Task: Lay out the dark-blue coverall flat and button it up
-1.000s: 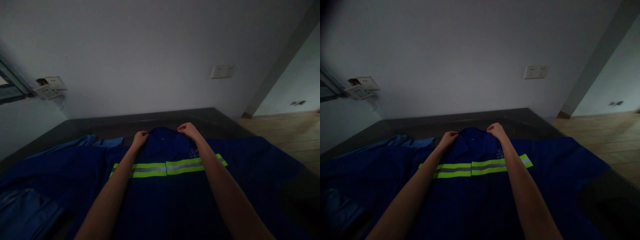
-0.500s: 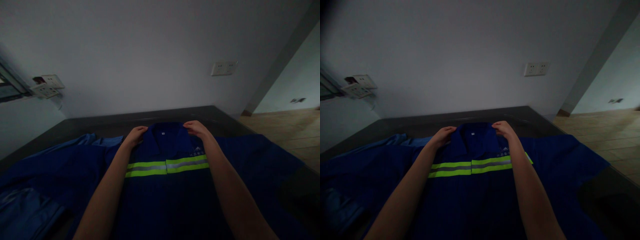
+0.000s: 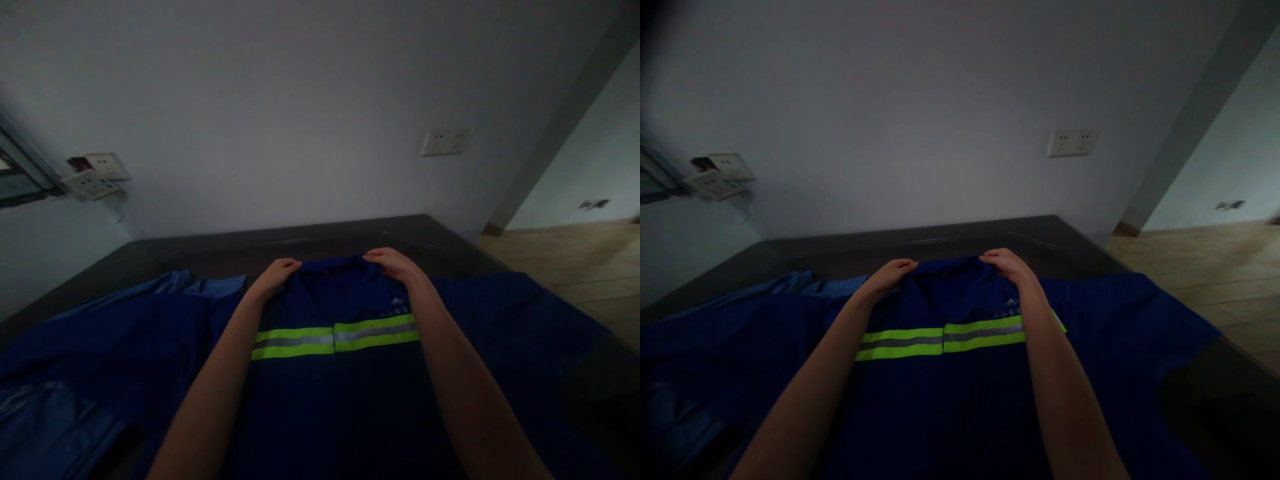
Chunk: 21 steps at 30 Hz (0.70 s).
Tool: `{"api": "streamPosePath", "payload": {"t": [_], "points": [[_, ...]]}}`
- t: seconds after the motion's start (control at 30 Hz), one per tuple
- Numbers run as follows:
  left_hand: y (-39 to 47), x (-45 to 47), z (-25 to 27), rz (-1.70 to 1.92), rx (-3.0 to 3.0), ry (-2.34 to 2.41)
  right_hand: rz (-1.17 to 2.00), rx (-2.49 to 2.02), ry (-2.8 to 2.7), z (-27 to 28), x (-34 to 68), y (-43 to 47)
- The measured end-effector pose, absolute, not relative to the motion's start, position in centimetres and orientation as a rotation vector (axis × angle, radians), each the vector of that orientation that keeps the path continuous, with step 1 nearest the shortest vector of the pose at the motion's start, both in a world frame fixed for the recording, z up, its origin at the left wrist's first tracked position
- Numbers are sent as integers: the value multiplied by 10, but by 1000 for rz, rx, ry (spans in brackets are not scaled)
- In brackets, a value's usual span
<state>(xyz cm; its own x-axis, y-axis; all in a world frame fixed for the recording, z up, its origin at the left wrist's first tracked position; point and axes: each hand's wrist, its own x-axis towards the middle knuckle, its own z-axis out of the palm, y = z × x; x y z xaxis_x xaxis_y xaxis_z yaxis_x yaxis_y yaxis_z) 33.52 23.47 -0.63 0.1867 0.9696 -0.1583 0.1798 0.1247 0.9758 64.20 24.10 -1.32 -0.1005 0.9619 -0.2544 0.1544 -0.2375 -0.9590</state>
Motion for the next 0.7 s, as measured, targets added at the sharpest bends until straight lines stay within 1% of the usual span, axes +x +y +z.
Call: {"api": "streamPosePath", "payload": {"t": [0.3, 0.5, 0.7], "points": [[236, 334, -8, 926, 1232, 1168, 1548, -1368, -1303, -7, 645, 232], [235, 336, -9, 938, 1156, 1154, 1575, -1345, -1215, -5, 643, 233], [238, 336, -10, 965, 1084, 1168, 1561, -1319, -1159, -15, 646, 238]]}}
